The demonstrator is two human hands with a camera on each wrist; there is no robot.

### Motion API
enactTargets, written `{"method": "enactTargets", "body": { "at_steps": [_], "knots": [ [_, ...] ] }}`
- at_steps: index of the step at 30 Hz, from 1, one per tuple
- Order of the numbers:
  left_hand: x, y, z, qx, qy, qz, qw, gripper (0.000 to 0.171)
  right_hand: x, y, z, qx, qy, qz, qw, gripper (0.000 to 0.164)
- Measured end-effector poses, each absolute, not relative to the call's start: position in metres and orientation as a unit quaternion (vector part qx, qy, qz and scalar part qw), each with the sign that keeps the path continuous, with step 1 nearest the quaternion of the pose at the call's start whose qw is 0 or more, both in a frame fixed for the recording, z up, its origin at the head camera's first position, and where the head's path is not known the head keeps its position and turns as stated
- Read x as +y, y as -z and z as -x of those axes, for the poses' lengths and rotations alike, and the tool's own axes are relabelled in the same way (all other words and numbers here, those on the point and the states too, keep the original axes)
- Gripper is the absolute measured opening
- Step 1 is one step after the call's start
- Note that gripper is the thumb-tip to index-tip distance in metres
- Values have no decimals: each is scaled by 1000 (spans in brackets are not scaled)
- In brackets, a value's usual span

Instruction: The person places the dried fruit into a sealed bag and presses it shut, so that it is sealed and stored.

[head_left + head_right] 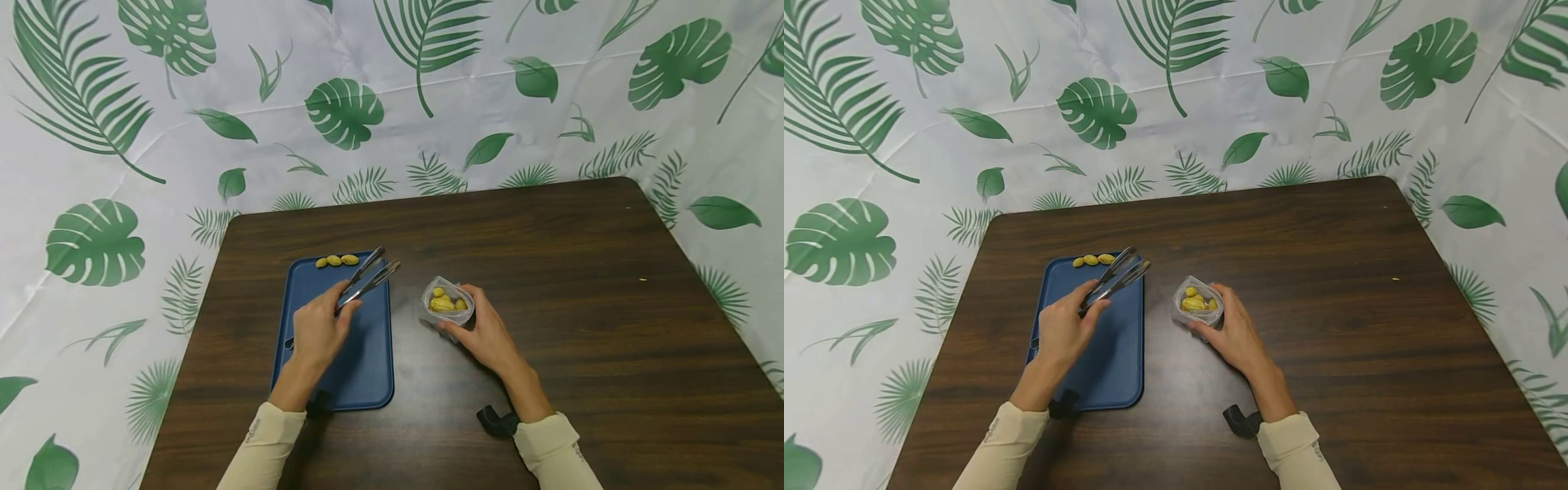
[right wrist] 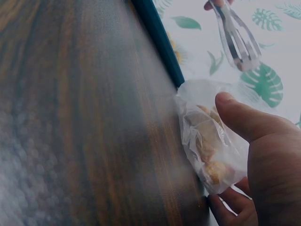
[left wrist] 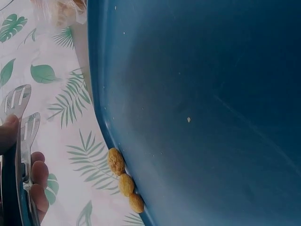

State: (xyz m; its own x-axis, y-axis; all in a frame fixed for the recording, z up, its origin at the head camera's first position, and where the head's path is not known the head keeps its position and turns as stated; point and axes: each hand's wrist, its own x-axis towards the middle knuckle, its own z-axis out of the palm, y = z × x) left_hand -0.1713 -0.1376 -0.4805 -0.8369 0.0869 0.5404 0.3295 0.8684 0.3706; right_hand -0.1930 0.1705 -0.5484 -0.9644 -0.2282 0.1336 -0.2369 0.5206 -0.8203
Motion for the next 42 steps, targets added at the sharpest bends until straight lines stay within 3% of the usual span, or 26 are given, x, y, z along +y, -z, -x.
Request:
{"method": "enactTargets", "body": {
  "at_steps": [42],
  "knots": [
    [-167, 488, 173, -942, 198, 26, 269, 41, 170, 548, 193, -875, -465, -132, 1, 83]
  ]
}}
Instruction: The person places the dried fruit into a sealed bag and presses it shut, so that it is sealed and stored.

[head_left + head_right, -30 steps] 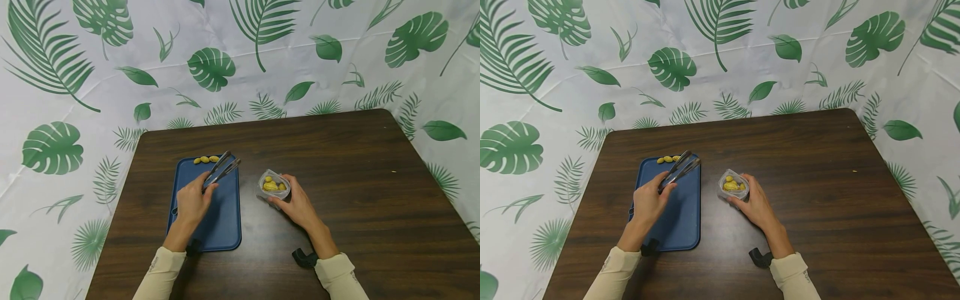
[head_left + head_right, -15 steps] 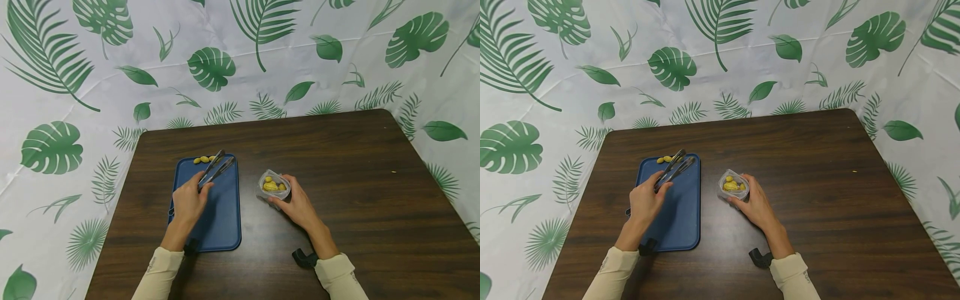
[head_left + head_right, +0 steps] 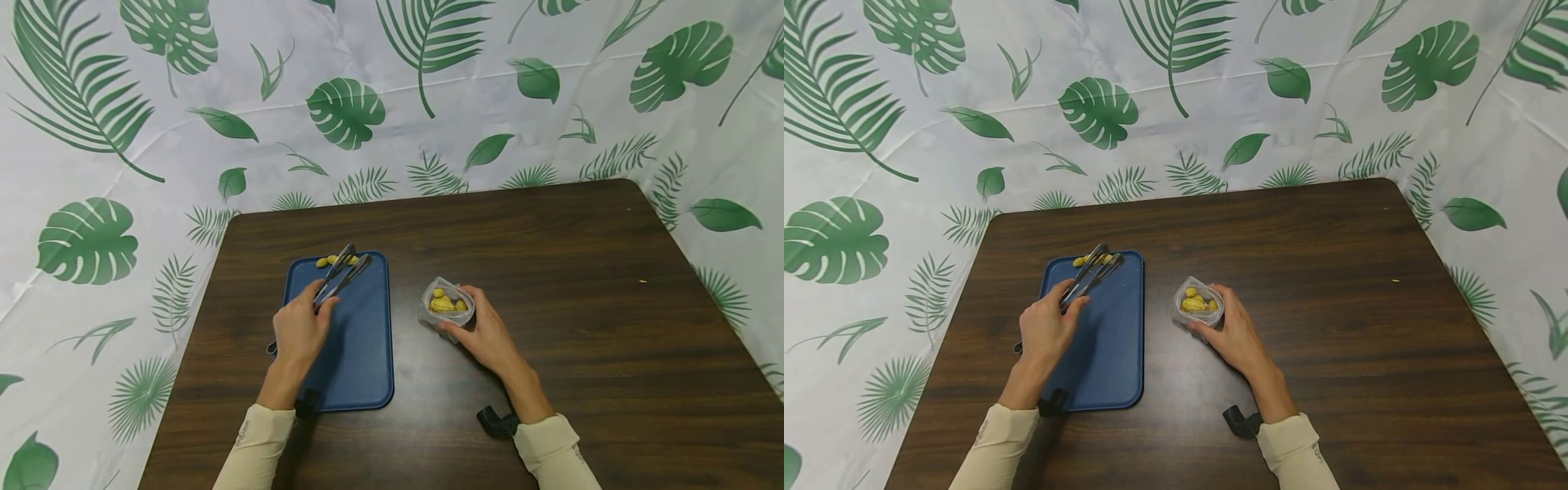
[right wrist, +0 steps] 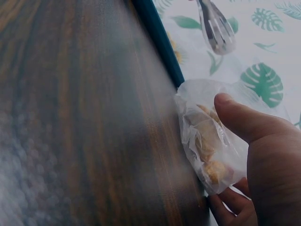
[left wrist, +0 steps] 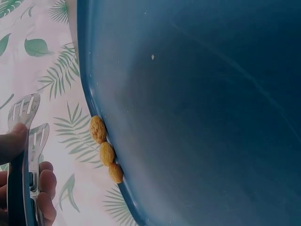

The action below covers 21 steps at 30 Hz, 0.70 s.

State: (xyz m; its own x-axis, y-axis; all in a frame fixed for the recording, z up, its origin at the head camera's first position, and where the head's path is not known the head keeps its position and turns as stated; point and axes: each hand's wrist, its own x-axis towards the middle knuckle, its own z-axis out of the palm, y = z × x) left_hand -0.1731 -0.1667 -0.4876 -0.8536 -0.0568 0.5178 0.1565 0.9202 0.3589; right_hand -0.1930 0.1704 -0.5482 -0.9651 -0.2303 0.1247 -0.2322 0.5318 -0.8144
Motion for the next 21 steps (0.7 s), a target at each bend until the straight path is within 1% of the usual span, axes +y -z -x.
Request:
{"method": "enactTargets", "body": {
  "at_steps": [6, 15, 21],
  "knots": [
    [-170, 489, 173, -942, 198, 16, 270, 43, 171, 549, 193, -875, -465, -132, 1, 83],
    [-175, 487, 172, -946, 204, -15, 252, 44, 171, 550, 193, -877, -461, -133, 4, 83],
    [-180, 488, 173, -947, 202, -29, 250, 44, 171, 549, 193, -877, -463, -130, 3, 83]
  ]
}}
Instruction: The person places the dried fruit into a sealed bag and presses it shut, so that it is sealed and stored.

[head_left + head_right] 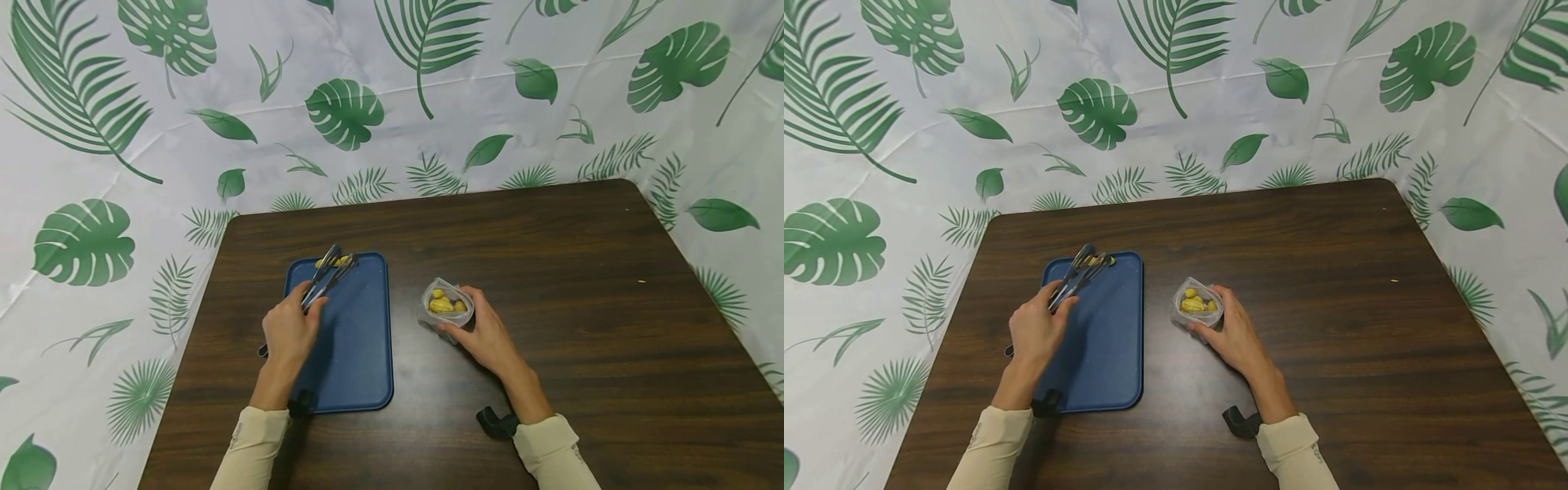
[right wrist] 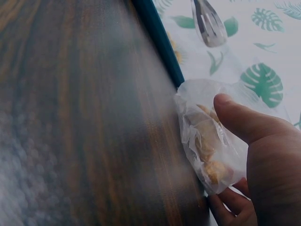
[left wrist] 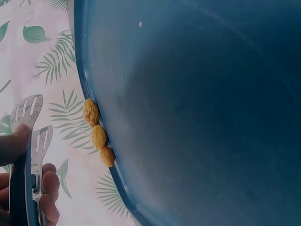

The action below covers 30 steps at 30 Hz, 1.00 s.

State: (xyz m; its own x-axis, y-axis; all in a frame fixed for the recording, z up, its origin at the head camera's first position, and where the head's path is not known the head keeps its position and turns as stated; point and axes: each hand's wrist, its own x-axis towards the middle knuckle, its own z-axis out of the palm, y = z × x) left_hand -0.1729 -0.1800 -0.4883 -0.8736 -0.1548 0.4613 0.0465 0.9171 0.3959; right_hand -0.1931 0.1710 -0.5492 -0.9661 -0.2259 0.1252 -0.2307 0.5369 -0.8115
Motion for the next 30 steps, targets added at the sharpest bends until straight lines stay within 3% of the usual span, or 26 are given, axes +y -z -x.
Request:
{"method": "enactTargets", "body": {
  "at_steps": [30],
  "knots": [
    [-194, 486, 178, -959, 189, -76, 196, 49, 172, 549, 193, -876, -465, -129, -3, 82]
  ]
}}
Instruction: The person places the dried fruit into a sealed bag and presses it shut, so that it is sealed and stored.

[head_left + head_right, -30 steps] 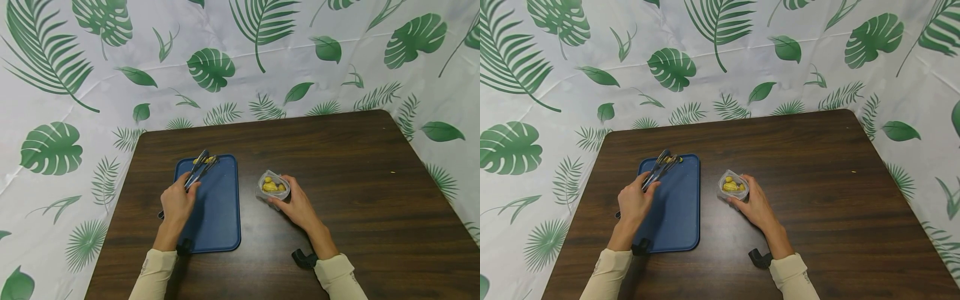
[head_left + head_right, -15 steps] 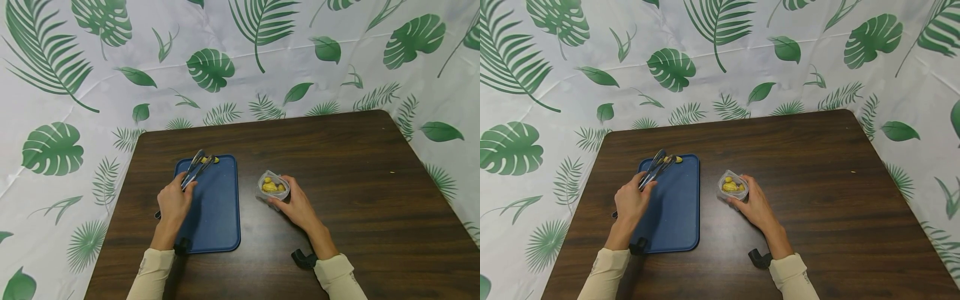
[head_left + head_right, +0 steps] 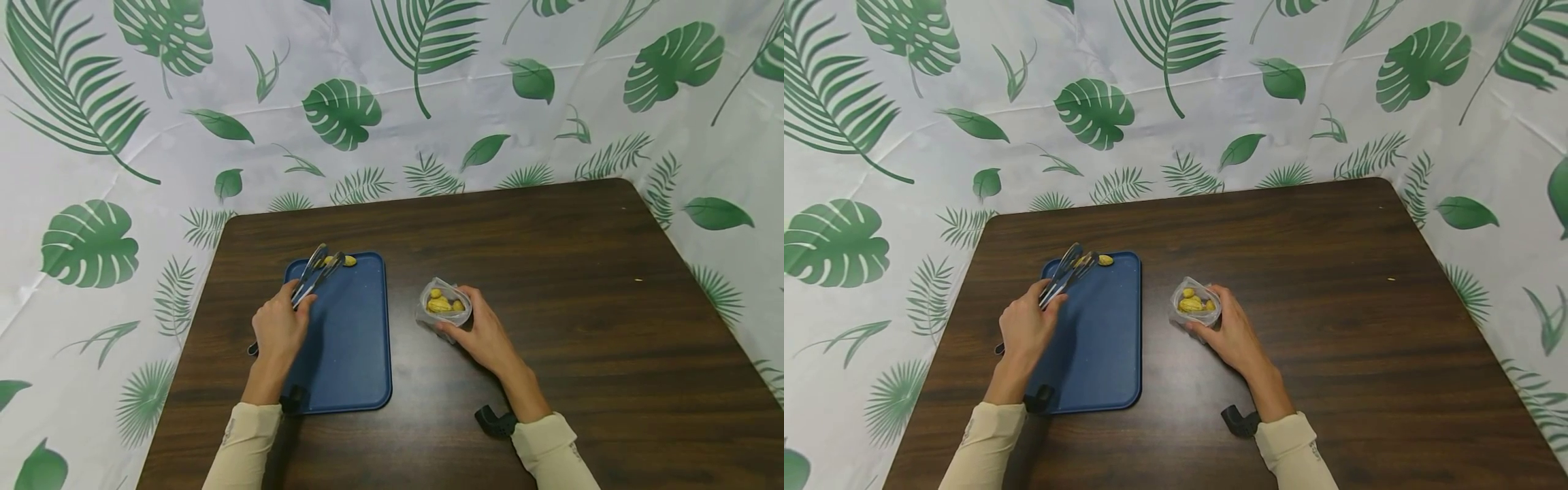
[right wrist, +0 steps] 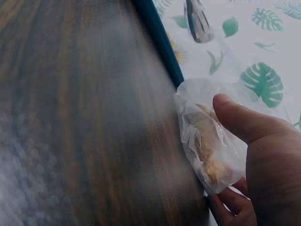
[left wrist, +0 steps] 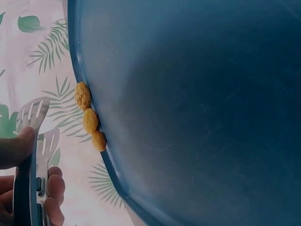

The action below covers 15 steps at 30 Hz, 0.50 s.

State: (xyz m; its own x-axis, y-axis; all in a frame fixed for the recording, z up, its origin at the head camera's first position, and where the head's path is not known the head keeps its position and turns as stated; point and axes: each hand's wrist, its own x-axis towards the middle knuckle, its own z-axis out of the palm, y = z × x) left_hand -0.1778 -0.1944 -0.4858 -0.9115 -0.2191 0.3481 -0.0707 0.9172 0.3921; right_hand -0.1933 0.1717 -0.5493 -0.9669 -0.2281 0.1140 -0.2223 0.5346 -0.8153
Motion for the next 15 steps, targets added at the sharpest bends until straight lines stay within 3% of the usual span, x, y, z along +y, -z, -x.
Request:
{"method": "enactTargets", "body": {
  "at_steps": [15],
  "knots": [
    [-200, 489, 182, -964, 174, -93, 176, 50, 171, 550, 193, 877, 463, 128, 1, 83]
  ]
}}
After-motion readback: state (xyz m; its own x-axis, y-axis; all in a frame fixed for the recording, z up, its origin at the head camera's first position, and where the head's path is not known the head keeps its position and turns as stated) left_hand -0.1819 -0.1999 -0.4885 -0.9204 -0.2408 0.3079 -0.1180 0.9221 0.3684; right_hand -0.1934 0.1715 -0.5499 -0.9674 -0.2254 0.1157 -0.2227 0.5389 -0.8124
